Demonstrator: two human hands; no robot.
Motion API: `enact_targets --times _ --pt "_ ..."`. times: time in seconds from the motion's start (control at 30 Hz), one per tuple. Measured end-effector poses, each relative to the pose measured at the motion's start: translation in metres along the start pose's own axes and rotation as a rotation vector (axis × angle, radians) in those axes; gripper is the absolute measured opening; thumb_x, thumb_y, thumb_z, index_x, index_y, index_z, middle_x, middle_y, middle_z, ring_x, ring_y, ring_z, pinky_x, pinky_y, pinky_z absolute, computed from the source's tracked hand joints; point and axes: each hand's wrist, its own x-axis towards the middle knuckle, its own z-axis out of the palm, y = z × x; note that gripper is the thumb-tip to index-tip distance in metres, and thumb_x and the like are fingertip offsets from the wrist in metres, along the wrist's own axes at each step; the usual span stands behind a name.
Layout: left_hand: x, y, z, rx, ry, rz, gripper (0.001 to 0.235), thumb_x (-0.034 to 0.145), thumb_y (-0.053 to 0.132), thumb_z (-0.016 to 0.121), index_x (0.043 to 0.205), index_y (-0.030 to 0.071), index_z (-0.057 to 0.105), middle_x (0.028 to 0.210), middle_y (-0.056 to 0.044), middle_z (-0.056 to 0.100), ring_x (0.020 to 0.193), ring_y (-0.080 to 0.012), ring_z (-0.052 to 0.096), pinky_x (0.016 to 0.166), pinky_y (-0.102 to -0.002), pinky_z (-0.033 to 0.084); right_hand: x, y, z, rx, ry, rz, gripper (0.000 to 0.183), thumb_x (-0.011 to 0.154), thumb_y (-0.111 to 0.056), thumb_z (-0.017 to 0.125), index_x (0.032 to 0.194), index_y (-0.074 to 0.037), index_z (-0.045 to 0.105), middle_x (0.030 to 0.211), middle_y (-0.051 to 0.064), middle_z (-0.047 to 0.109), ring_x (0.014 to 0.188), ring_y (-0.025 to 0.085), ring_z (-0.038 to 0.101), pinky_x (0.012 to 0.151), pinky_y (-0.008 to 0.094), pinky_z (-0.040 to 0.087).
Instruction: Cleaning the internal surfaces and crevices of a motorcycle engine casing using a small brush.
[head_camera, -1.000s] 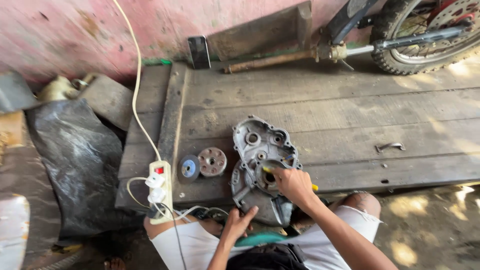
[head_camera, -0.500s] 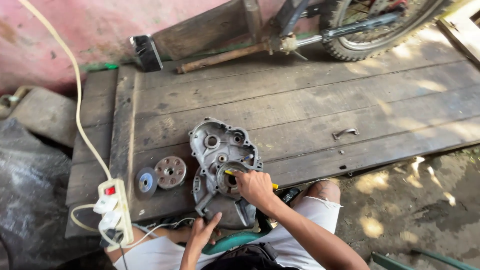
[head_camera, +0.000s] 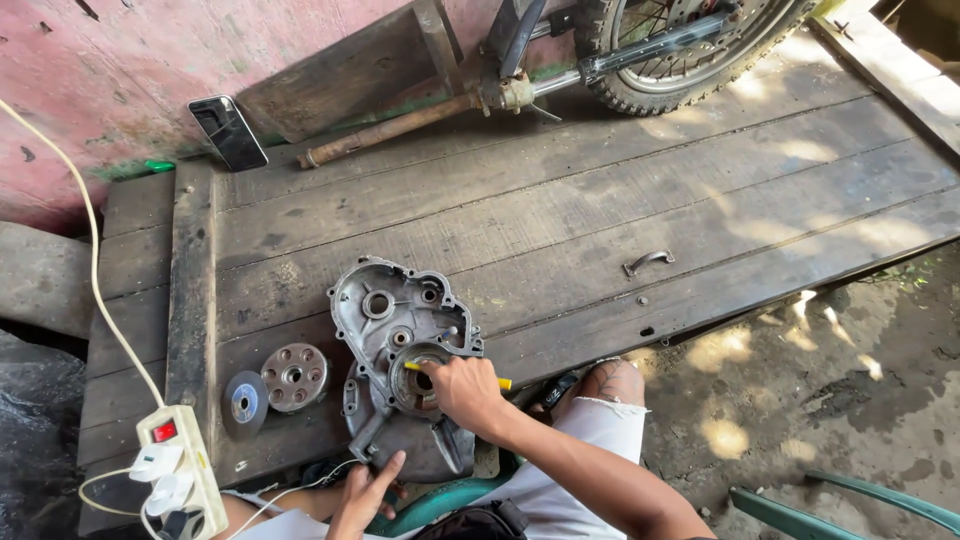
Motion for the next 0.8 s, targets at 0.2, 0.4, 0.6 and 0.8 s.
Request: enact_targets --times 0.2,0.4,0.6,0.8 --pt "0.005 -0.006 -0.004 -0.015 -0.001 -0.005 0.051 0.087 0.034 0.077 0.124 -0.001 0.068 0.108 -0.016 0.075 0.067 -0.0278 0.071 0.036 -0.031 0.047 0.004 0.001 0.005 0.051 0.042 0.030 0.027 0.094 -0.023 0.054 0.115 -0.020 0.069 0.067 0.013 0.069 0.060 0.045 0.067 0.045 0.052 0.043" --pt "0.010 -0.009 -0.006 -0.022 0.012 0.026 0.051 0.086 0.033 0.078 0.121 -0.004 0.068 0.099 -0.019 0.073 0.066 -0.0279 0.070 0.036 -0.032 0.045 0.010 0.003 0.009 0.034 0.004 0.000 0.027 0.092 -0.015 0.049 0.113 -0.017 0.067 0.070 0.015 0.070 0.061 0.046 0.068 0.046 0.052 0.044" --pt "0.008 -0.004 -0.007 -0.007 0.006 -0.019 0.057 0.087 0.034 0.078 0.129 -0.003 0.066 0.108 -0.018 0.072 0.069 -0.0277 0.069 0.036 -0.031 0.046 0.009 0.003 0.008 0.043 -0.031 -0.007 0.027 0.094 -0.022 0.050 0.115 -0.019 0.067 0.071 0.014 0.070 0.062 0.045 0.068 0.048 0.053 0.045" --pt "0.008 -0.006 -0.004 -0.034 -0.002 0.012 0.053 0.087 0.033 0.077 0.126 -0.002 0.067 0.104 -0.017 0.074 0.066 -0.0260 0.070 0.037 -0.031 0.048 0.001 -0.003 -0.019 0.111 -0.082 0.076 0.040 0.086 -0.035 0.060 0.125 -0.028 0.068 0.078 0.015 0.072 0.073 0.047 0.069 0.057 0.055 0.048"
